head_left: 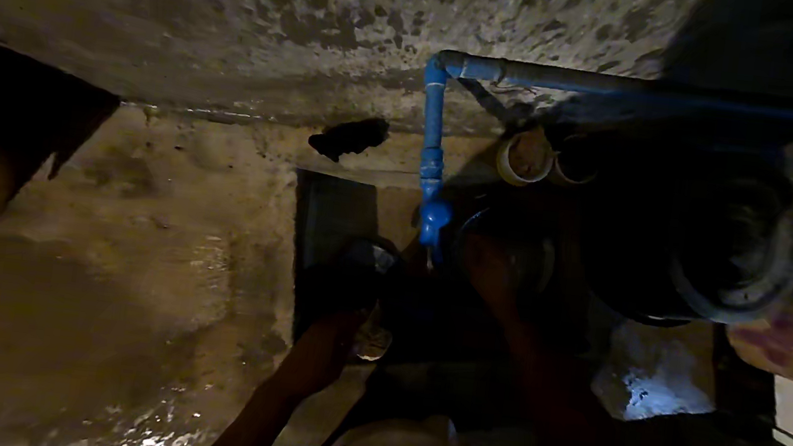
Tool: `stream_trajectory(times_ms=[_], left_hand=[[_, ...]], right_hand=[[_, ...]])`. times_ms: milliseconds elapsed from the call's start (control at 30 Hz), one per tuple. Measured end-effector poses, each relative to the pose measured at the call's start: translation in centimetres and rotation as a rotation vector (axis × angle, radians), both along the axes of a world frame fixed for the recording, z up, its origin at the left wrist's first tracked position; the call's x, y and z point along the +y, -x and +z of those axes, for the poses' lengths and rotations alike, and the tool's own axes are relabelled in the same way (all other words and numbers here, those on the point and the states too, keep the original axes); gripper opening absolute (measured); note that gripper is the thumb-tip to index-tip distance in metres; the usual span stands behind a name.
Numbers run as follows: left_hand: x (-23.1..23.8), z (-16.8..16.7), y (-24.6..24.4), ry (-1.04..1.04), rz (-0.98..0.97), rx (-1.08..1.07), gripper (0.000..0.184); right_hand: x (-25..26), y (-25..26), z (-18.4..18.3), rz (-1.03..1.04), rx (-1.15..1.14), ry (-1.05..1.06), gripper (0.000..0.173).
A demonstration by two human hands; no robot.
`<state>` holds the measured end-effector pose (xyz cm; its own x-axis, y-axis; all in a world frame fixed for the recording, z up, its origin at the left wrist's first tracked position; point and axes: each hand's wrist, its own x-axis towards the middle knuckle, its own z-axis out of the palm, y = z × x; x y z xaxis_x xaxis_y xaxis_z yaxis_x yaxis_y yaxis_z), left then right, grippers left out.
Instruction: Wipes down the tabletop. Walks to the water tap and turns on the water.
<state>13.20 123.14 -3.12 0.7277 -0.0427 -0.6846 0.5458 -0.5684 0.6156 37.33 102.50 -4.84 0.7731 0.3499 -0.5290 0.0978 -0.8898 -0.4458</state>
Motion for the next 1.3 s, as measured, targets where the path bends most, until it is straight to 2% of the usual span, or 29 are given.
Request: stream_trajectory(times_ms=[67,133,267,400,467,533,700,800,867,900,933,967,1000,1033,1100,1133,1233,1300], left_hand=[[0.0,0.1,0.4,-0.027,0.047,0.002,0.045],[0.0,0.6,0.4,-0.061,0.073,0.025,0.047],[0.3,0.5,0.7,-0.145,0.115,0.036,0.047],[0.5,-0.9,0.8,-0.2,0.127,0.188,0.07],[0.5,-1.8,1.7,-0.198,0.184,0.181,0.068],[0.5,-2.1,2.4,-0.208,0.267,0.112,0.057],[1.1,-2.2,4.3,-0.202,0.423,-0.118,0.036],[1.2,-2.4,4.4,-0.191,0.46,-0.187,0.034],[1.1,-2.1,3.7,-0.189,0.46,-0.2,0.034],[1.0,-1.8,3.2,-0.178,0.453,-0.181,0.034],[0.9,-1.4,2.6,-0.164,0.451,-0.151,0.034],[0.8,-1.1,2.0,-0.149,0.449,-0.131,0.034],[0.6,-1.0,1.6,-0.142,0.44,-0.137,0.033],[0.4,-1.0,1.4,-0.139,0.426,-0.138,0.033],[0.3,-0.9,1.3,-0.148,0.401,-0.157,0.033],[0.3,-0.9,1.4,-0.156,0.392,-0.182,0.032],[0.3,-0.5,1.6,-0.183,0.391,-0.246,0.03],[0.4,-0.4,1.9,-0.192,0.402,-0.264,0.029]], right_hand=[[0.0,-4.9,1.8,-0.095,-0.273,-0.044,0.04],[0.9,-9.7,3.1,-0.136,-0.394,0.001,0.045],[3.5,-15.6,1.8,-0.05,-0.39,0.2,0.057],[5.0,-16.9,0.0,-0.069,-0.321,0.318,0.058],[4.7,-17.6,-1.0,-0.062,-0.33,0.317,0.055],[3.8,-18.4,-0.6,-0.08,-0.315,0.269,0.052],[-0.7,-16.7,5.7,-0.351,-0.345,-0.31,0.051],[-3.8,-13.6,8.1,-0.535,-0.17,-0.753,0.043],[-5.0,-10.7,6.9,-0.574,0.072,-1.156,0.043],[-4.8,-9.3,5.7,-0.548,0.202,-1.317,0.054],[-4.2,-7.8,4.2,-0.504,0.362,-1.442,0.067],[-2.9,-6.0,3.2,-0.512,0.475,-1.472,0.068],[-1.3,-4.1,2.6,-0.557,0.539,-1.395,0.057],[0.8,-2.4,2.8,-0.6,0.569,-1.216,0.038],[4.7,0.2,4.3,-0.587,0.653,-0.872,0.021],[6.2,1.2,4.7,-0.54,0.669,-0.781,0.019],[7.9,3.2,3.1,-0.323,0.651,-0.777,0.037],[8.9,4.0,2.5,-0.229,0.593,-0.691,0.03]])
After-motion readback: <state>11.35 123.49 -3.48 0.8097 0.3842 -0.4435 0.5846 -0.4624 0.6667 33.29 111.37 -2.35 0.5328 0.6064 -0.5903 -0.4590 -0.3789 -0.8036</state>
